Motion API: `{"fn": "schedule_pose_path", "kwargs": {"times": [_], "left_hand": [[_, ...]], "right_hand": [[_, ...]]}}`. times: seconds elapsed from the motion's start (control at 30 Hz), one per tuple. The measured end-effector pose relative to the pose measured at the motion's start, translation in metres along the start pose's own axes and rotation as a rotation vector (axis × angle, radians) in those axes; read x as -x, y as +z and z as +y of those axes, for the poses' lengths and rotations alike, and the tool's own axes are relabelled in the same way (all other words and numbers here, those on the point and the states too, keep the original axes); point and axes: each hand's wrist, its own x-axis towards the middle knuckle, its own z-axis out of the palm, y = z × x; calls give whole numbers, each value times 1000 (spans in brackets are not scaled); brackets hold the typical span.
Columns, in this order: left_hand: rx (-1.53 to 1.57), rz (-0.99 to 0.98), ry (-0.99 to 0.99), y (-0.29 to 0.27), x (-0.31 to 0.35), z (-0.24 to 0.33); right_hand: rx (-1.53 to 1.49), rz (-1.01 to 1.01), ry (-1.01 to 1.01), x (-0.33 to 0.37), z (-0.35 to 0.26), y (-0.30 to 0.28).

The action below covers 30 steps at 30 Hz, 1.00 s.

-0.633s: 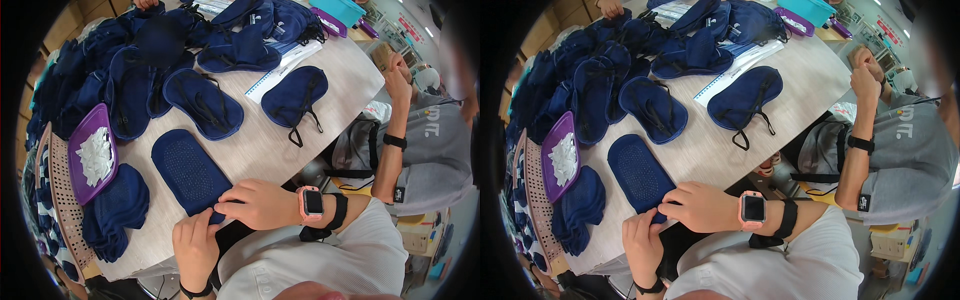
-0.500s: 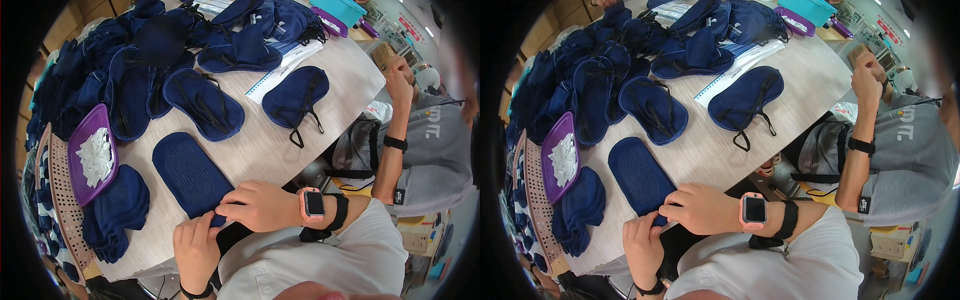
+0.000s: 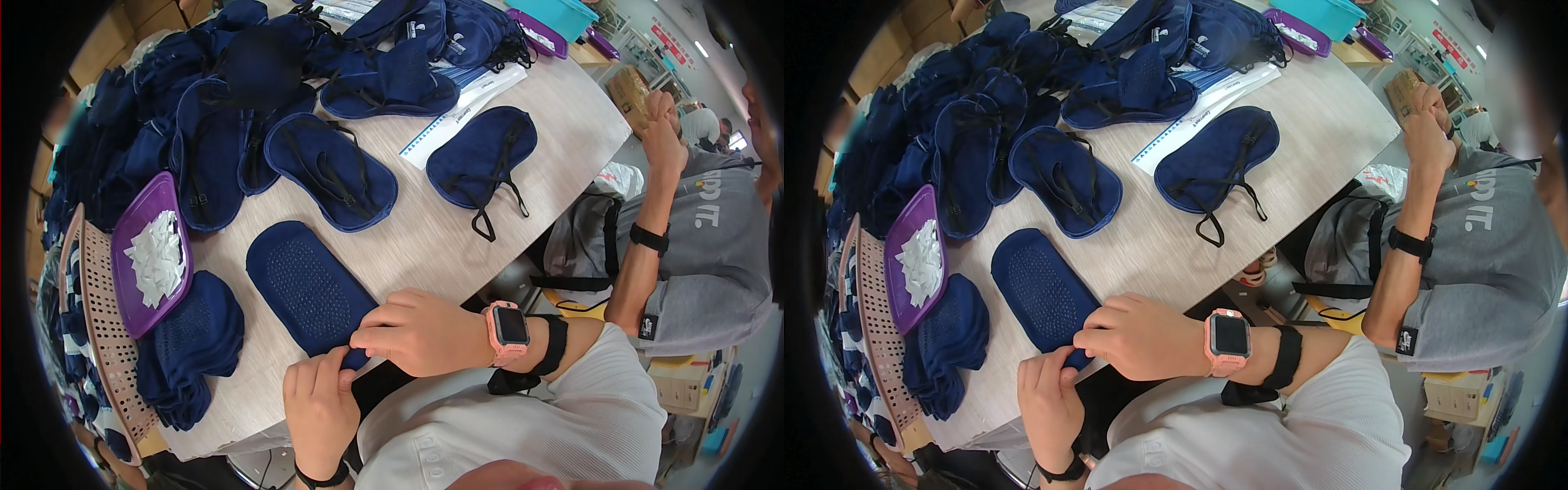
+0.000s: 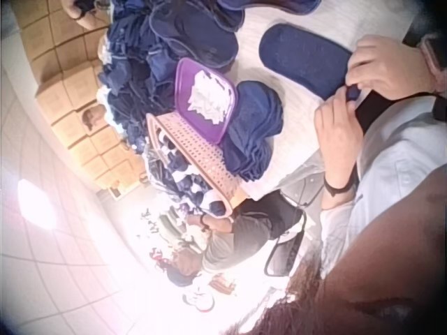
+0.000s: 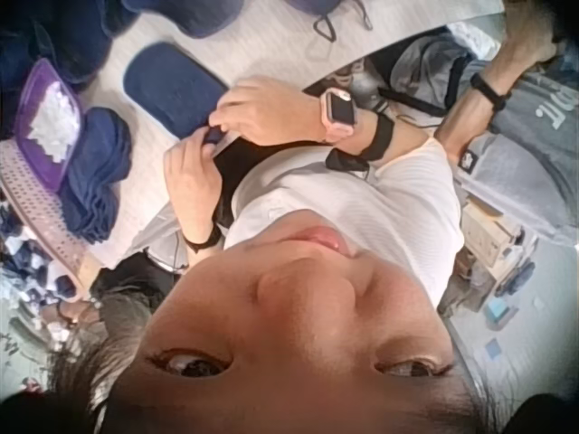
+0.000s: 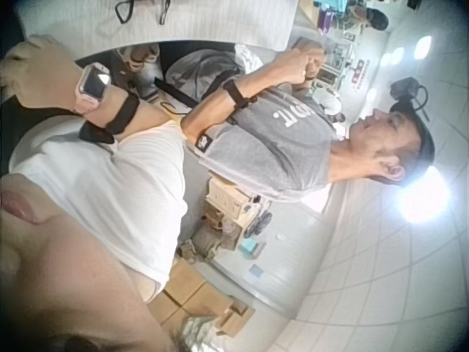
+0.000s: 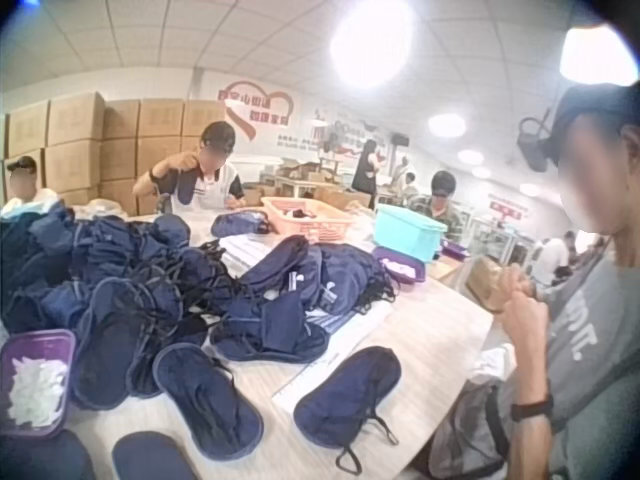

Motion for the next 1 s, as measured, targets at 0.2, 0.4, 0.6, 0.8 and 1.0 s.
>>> {"fn": "schedule_pose_path", "kwargs": {"times": [0.2, 0.4, 0.6, 0.8, 1.0], "left_hand": [[33, 2, -43, -2, 0, 5], [32, 29, -50, -1, -1, 6], [4, 31, -22, 0, -2, 4], [14, 31, -17, -1, -5, 5], [10, 39, -62, 2, -4, 9]], "right_hand": [[-6, 14, -6, 1, -1, 0], [-8, 21, -4, 0, 0, 0], [-29, 28, -3, -2, 1, 0], [-48, 33, 2, -3, 0, -3], [-119, -14, 75, -7, -1, -6]]}}
